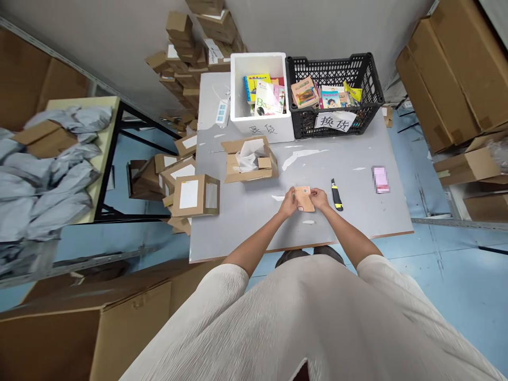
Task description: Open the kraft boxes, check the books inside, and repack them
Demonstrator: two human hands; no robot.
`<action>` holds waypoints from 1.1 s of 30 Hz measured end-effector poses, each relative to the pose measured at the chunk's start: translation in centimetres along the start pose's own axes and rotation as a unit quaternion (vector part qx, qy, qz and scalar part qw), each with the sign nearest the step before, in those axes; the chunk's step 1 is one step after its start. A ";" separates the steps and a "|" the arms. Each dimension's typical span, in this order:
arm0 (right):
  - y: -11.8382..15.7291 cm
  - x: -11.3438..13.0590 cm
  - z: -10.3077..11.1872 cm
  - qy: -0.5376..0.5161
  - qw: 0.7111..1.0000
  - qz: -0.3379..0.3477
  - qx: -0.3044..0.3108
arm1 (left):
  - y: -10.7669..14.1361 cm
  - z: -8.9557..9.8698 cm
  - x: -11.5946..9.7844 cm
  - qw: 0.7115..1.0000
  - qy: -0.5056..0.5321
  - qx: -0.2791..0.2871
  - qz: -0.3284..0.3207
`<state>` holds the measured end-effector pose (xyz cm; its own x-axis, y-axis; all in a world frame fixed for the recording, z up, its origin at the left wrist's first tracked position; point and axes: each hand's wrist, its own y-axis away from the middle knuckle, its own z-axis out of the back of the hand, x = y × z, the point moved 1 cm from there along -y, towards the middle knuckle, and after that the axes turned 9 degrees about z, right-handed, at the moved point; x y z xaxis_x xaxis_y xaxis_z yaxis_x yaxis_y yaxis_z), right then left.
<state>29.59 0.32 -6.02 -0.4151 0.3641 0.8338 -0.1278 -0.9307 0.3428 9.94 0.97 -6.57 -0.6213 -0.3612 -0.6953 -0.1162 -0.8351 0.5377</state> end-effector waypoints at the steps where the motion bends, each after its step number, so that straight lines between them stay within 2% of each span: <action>1: -0.1 0.7 0.2 0.006 1.000 0.026 -0.004 | -0.3 0.6 -0.4 1.000 0.013 -0.022 -0.001; 5: -0.4 2.5 1.0 0.031 0.993 0.113 -0.019 | -0.9 2.7 -1.9 0.997 0.043 -0.066 -0.010; 9: 0.1 1.7 1.3 0.035 0.991 0.127 -0.019 | 0.0 3.1 -1.7 0.996 0.022 -0.074 -0.034; 12: 0.7 0.1 1.2 0.044 0.995 0.090 -0.001 | 1.0 2.1 -0.8 0.999 0.001 -0.030 -0.030; 16: 1.2 -1.6 1.2 0.054 0.998 -0.003 -0.009 | 1.5 0.8 0.3 0.999 -0.017 0.028 0.002; 26: 0.8 -2.1 0.3 -0.080 0.990 -0.114 -0.029 | -0.5 0.0 0.0 0.996 -0.030 0.061 0.057; 29: 0.7 -2.4 -0.2 -0.111 0.984 -0.136 -0.029 | -0.6 -0.6 0.2 0.994 -0.034 0.080 0.068; 33: 0.4 -2.8 -0.5 -0.117 0.977 -0.174 -0.049 | -0.4 -1.1 0.4 0.994 -0.033 0.073 0.073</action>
<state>30.19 -1.05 -8.43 -0.1167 0.6459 0.7544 -0.3143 -0.7446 0.5889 10.56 0.68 -7.56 -0.6880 -0.4421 -0.5754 -0.1299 -0.7051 0.6971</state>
